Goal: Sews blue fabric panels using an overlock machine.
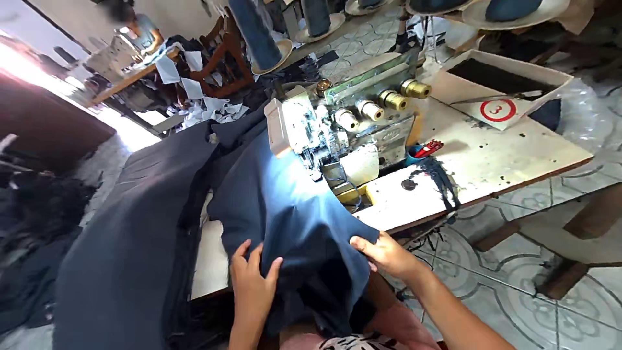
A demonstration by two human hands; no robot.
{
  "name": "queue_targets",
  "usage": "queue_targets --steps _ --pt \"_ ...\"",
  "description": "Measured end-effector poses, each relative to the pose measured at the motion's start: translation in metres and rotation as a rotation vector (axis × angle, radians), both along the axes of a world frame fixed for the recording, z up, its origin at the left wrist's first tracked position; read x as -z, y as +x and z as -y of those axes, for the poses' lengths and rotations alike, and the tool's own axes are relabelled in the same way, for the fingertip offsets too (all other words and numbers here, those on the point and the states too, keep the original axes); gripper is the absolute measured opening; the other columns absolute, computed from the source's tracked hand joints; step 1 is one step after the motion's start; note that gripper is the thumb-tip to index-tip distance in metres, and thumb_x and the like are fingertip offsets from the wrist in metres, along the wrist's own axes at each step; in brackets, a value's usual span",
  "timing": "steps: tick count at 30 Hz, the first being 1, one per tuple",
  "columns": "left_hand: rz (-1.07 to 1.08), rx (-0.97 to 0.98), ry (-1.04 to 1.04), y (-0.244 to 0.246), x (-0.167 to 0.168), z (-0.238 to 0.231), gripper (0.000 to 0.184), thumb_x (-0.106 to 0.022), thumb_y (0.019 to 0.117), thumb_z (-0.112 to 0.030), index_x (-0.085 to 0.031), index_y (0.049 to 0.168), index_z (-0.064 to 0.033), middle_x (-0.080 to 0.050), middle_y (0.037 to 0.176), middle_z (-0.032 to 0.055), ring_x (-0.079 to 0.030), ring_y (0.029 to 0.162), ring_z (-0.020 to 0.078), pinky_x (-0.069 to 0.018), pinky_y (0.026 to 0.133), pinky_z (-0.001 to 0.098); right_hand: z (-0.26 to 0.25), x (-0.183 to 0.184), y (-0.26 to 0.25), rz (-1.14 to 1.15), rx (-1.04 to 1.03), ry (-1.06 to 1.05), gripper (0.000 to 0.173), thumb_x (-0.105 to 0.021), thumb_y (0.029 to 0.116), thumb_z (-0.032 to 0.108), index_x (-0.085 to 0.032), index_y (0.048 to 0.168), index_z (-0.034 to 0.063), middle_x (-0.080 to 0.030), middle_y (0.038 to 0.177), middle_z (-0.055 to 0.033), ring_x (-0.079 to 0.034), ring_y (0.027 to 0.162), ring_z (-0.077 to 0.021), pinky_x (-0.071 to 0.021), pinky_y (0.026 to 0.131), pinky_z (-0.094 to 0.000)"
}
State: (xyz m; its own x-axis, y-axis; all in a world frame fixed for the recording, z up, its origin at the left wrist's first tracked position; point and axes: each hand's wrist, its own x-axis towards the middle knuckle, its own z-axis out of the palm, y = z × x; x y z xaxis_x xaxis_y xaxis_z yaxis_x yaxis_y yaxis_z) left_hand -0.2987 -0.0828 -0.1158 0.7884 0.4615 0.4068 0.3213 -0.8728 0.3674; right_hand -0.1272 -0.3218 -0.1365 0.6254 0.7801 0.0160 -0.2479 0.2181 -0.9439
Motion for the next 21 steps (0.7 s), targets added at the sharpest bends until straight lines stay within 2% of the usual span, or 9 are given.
queue_targets --steps 2,3,7,10,13,15,16,18,21 --pt "-0.056 -0.009 0.143 -0.004 -0.028 -0.013 0.026 -0.072 0.0911 -0.020 -0.075 0.096 0.0051 -0.064 0.107 0.0326 -0.062 0.098 0.0527 -0.0492 0.083 0.0674 -0.010 -0.005 0.001 -0.170 -0.043 0.113 0.012 -0.047 0.1048 0.017 -0.058 0.104 0.0194 -0.062 0.068 0.0131 -0.048 0.047 0.0064 -0.0411 0.044 -0.0108" --pt "-0.132 -0.029 0.199 0.004 -0.052 -0.018 0.026 -0.068 0.0956 -0.019 -0.074 0.098 0.0057 -0.066 0.099 0.0302 -0.066 0.092 0.0502 -0.0527 0.078 0.0664 -0.017 -0.010 0.000 -0.254 -0.039 0.167 0.014 -0.044 0.1058 0.016 -0.058 0.105 0.0183 -0.062 0.069 0.0109 -0.047 0.047 0.0057 -0.0403 0.044 -0.0109" --pt "-0.284 -0.141 0.194 0.076 -0.136 -0.050 0.032 -0.052 0.1062 -0.020 -0.067 0.117 0.0061 -0.067 0.100 0.0375 -0.064 0.098 0.0615 -0.0443 0.080 0.0793 -0.061 -0.040 -0.013 -0.651 0.050 0.295 0.030 -0.033 0.1123 0.025 -0.058 0.104 0.0099 -0.060 0.069 0.0012 -0.050 0.053 -0.0039 -0.0456 0.052 -0.0200" --pt "-0.260 -0.128 0.083 0.145 -0.166 -0.069 0.035 -0.041 0.1092 -0.017 -0.059 0.128 0.0068 -0.065 0.111 0.0370 -0.064 0.104 0.0564 -0.0453 0.089 0.0757 -0.091 -0.058 -0.016 -0.741 0.062 0.429 0.041 -0.027 0.1131 0.028 -0.056 0.089 0.0106 -0.053 0.057 0.0040 -0.047 0.048 -0.0041 -0.0425 0.050 -0.0192" --pt "-0.183 -0.050 -0.065 0.186 -0.166 -0.078 0.038 -0.038 0.1093 -0.017 -0.047 0.139 0.0045 -0.061 0.124 0.0358 -0.061 0.115 0.0533 -0.0454 0.094 0.0712 -0.102 -0.054 -0.010 -0.412 -0.033 0.410 0.043 -0.022 0.1110 0.019 -0.059 0.092 0.0076 -0.056 0.060 0.0061 -0.050 0.049 -0.0010 -0.0427 0.049 -0.0164" --pt "-0.176 0.119 -0.110 0.190 -0.152 -0.088 0.050 -0.038 0.1116 -0.019 -0.024 0.156 -0.0010 -0.052 0.144 0.0301 -0.054 0.131 0.0452 -0.0435 0.107 0.0612 -0.095 -0.046 -0.001 -0.052 -0.031 0.270 0.034 -0.031 0.1077 0.011 -0.063 0.098 0.0021 -0.059 0.064 0.0062 -0.053 0.052 0.0007 -0.0451 0.050 -0.0150" --pt "-0.199 0.218 -0.119 0.185 -0.144 -0.095 0.061 -0.040 0.1116 -0.020 -0.010 0.162 -0.0038 -0.041 0.157 0.0261 -0.046 0.142 0.0401 -0.0380 0.116 0.0551 -0.088 -0.040 0.003 0.155 0.011 0.191 0.029 -0.039 0.1063 0.009 -0.065 0.099 -0.0003 -0.060 0.066 0.0055 -0.054 0.055 0.0017 -0.0458 0.052 -0.0147" --pt "-0.298 0.322 -0.041 0.157 -0.137 -0.098 0.082 -0.051 0.1076 -0.025 0.005 0.165 -0.0076 -0.027 0.165 0.0250 -0.041 0.145 0.0434 -0.0348 0.116 0.0612 -0.067 -0.025 0.015 0.555 0.164 0.017 0.023 -0.054 0.1025 0.014 -0.071 0.099 -0.0006 -0.066 0.076 -0.0024 -0.060 0.066 -0.0030 -0.0507 0.064 -0.0194" --pt "-0.694 0.260 0.088 0.077 -0.133 -0.049 0.101 -0.069 0.0906 -0.055 -0.023 0.163 -0.0025 -0.050 0.146 0.0342 -0.061 0.118 0.0559 -0.0469 0.094 0.0755 -0.046 0.006 0.036 0.916 0.405 -0.139 0.023 -0.063 0.0973 0.025 -0.074 0.092 0.0056 -0.070 0.081 -0.0078 -0.068 0.080 -0.0186 -0.0550 0.076 -0.0362"
